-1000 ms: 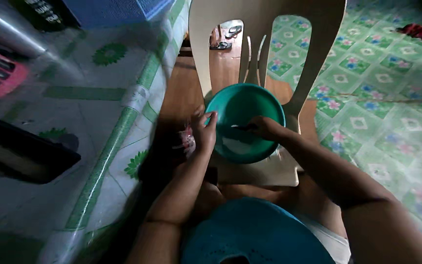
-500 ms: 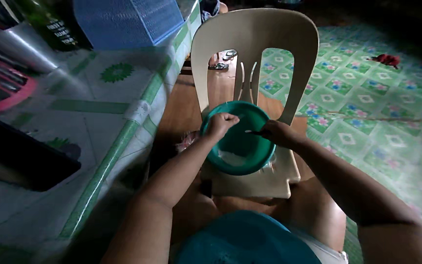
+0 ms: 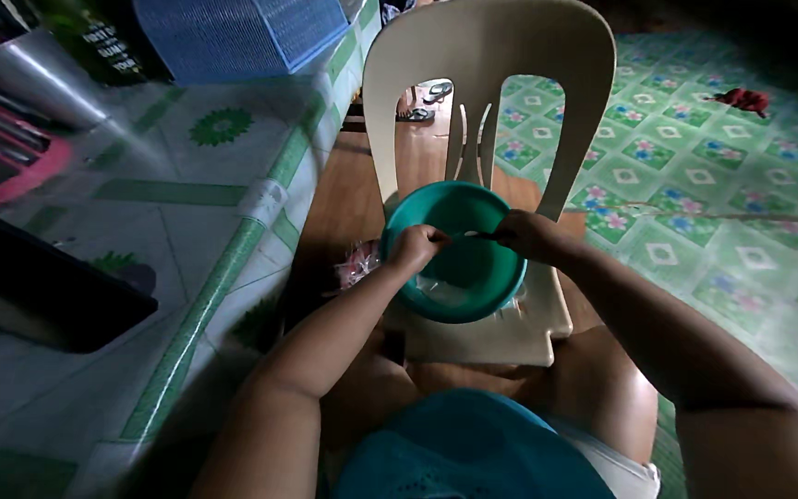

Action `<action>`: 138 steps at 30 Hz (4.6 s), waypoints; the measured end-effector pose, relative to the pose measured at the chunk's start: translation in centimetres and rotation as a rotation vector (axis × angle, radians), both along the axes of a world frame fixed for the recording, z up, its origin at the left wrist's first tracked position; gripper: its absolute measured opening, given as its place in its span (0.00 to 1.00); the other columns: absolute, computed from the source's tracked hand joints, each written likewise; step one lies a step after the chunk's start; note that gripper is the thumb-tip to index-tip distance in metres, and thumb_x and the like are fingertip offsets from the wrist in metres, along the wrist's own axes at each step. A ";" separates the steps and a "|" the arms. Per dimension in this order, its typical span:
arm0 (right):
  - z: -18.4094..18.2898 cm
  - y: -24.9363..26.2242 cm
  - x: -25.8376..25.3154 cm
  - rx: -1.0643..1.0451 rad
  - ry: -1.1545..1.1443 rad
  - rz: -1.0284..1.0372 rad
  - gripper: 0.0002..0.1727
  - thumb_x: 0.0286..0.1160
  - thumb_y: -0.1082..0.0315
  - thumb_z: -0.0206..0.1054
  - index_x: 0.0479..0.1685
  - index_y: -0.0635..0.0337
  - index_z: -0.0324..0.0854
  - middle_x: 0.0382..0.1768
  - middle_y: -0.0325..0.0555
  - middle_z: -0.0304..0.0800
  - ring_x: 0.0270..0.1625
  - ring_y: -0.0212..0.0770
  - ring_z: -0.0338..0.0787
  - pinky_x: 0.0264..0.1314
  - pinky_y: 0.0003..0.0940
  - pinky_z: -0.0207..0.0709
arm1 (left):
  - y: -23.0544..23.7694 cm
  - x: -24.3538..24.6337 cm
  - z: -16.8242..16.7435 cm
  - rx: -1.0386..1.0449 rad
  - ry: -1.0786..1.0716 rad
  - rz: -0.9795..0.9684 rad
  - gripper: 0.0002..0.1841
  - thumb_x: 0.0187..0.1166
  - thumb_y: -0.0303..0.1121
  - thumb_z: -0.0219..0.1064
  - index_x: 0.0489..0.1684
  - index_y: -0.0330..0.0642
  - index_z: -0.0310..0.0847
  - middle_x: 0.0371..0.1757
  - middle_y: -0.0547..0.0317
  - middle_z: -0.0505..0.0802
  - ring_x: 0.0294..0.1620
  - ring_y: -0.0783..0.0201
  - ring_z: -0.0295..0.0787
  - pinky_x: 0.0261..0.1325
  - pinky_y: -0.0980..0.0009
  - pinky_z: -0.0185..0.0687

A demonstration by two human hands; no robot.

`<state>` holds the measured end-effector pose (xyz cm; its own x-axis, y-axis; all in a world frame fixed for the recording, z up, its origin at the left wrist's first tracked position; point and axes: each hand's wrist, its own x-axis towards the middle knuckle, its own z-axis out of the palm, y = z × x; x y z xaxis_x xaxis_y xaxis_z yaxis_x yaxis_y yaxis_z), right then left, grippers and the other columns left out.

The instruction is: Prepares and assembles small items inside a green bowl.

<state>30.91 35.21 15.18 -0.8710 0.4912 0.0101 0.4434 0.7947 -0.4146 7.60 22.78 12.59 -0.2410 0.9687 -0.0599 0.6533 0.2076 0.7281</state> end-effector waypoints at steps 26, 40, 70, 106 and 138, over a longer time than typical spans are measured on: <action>10.2 -3.5 -7.0 0.465 -0.005 0.271 0.09 0.72 0.81 0.67 0.42 0.61 0.90 0.51 0.55 0.88 0.62 0.62 0.86 0.67 0.69 0.72 | -1.0 -0.4 3.6 0.337 -0.066 -0.132 0.18 0.82 0.43 0.70 0.61 0.41 0.90 0.61 0.49 0.92 0.66 0.57 0.87 0.73 0.56 0.79; 20.0 -5.7 -5.6 0.567 0.090 0.298 0.10 0.75 0.83 0.62 0.43 0.66 0.88 0.52 0.61 0.86 0.61 0.63 0.85 0.69 0.64 0.75 | -0.2 -2.3 6.7 0.543 -0.076 -0.101 0.15 0.83 0.41 0.69 0.53 0.41 0.93 0.54 0.53 0.94 0.58 0.66 0.90 0.67 0.67 0.83; -9.7 -4.4 -7.7 -0.022 -0.524 0.262 0.09 0.74 0.76 0.70 0.50 0.63 0.89 0.53 0.60 0.91 0.61 0.64 0.89 0.65 0.68 0.79 | -1.3 -3.7 1.3 0.247 -0.057 0.125 0.18 0.85 0.47 0.66 0.58 0.44 0.92 0.60 0.54 0.92 0.65 0.61 0.87 0.72 0.58 0.79; 3.7 1.2 -3.8 0.039 -0.222 0.116 0.09 0.79 0.72 0.69 0.52 0.60 0.91 0.50 0.52 0.94 0.57 0.52 0.92 0.67 0.58 0.81 | -1.2 -1.1 1.7 0.088 0.158 -0.119 0.13 0.82 0.42 0.70 0.51 0.45 0.94 0.51 0.52 0.95 0.56 0.57 0.92 0.67 0.53 0.84; 13.7 -3.7 -5.0 0.231 0.109 0.133 0.09 0.80 0.73 0.65 0.51 0.62 0.89 0.55 0.56 0.88 0.57 0.56 0.90 0.62 0.60 0.82 | -2.1 -1.1 3.5 0.319 -0.059 -0.174 0.15 0.89 0.38 0.60 0.57 0.42 0.91 0.61 0.54 0.91 0.65 0.63 0.85 0.72 0.61 0.78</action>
